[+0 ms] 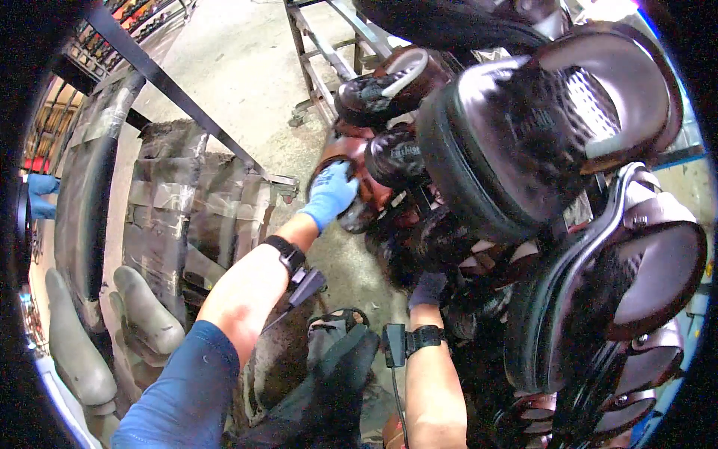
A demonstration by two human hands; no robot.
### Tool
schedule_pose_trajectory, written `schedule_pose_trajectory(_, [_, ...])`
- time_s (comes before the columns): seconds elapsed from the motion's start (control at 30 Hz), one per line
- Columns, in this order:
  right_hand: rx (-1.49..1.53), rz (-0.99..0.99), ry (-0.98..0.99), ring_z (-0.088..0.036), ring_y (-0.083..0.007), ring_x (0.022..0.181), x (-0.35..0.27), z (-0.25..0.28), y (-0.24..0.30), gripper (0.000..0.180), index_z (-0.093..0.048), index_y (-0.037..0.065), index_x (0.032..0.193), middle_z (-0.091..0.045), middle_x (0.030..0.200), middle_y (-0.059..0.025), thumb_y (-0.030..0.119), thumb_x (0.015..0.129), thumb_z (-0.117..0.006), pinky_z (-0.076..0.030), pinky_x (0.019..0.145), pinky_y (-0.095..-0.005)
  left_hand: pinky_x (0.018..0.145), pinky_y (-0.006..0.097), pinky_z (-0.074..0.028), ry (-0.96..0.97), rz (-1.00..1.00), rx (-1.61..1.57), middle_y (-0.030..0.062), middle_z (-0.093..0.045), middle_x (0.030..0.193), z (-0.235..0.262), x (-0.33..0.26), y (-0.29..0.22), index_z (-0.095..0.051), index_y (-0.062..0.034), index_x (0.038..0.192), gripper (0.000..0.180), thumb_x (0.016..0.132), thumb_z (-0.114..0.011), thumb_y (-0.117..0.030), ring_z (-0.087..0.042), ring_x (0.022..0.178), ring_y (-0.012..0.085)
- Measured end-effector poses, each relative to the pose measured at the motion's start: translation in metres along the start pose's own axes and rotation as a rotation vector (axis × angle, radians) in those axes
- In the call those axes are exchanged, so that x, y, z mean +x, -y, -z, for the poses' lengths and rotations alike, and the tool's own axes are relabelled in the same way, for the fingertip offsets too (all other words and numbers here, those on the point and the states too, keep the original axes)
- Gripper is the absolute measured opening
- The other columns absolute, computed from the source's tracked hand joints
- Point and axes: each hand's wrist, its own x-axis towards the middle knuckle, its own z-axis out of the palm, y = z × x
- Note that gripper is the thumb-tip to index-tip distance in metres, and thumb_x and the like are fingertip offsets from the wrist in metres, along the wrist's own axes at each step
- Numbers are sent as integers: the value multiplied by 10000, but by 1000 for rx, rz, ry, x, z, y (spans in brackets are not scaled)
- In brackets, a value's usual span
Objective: Organizing shoes by placing them on shoe lasts and then on drying racks in a shoe factory.
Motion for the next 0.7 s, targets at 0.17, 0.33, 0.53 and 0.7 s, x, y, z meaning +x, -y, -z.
schedule_pose_trajectory(0.17, [1002,-446,237,-637,-319,851,-80,118,112,312,-612,-16,1040,-650,937,-218,219,835,-599,-483,746,-396,863,442,-439,5,101,-304,197,-604,1065,15,-52,22,-554,-102,1164,373,850,-530,-302,-551,1011,385])
schedule_pose_trajectory(0.33, [752,-265,721,-598,-411,883,-240,231,147,416,-627,-11,985,-623,898,-267,361,803,-603,-480,751,-454,724,439,-466,-78,193,-362,248,-609,889,7,-185,54,-617,-21,935,317,844,-547,-316,-611,874,375])
schedule_pose_trajectory(0.53, [857,-770,634,-610,-347,955,-405,302,55,439,-614,60,1111,-640,994,-206,345,777,-612,-468,842,-391,839,429,-464,771,127,-47,154,-630,1043,-2,-380,-93,-634,-153,1089,367,817,-542,-381,-595,968,346])
schedule_pose_trajectory(0.7, [1165,-987,-31,-602,-304,995,-573,325,-15,317,-579,43,1134,-610,1055,-223,165,843,-555,-466,841,-382,929,370,-437,1303,-460,-456,165,-605,1138,27,-544,-319,-548,-67,1215,494,779,-661,-269,-578,1057,296])
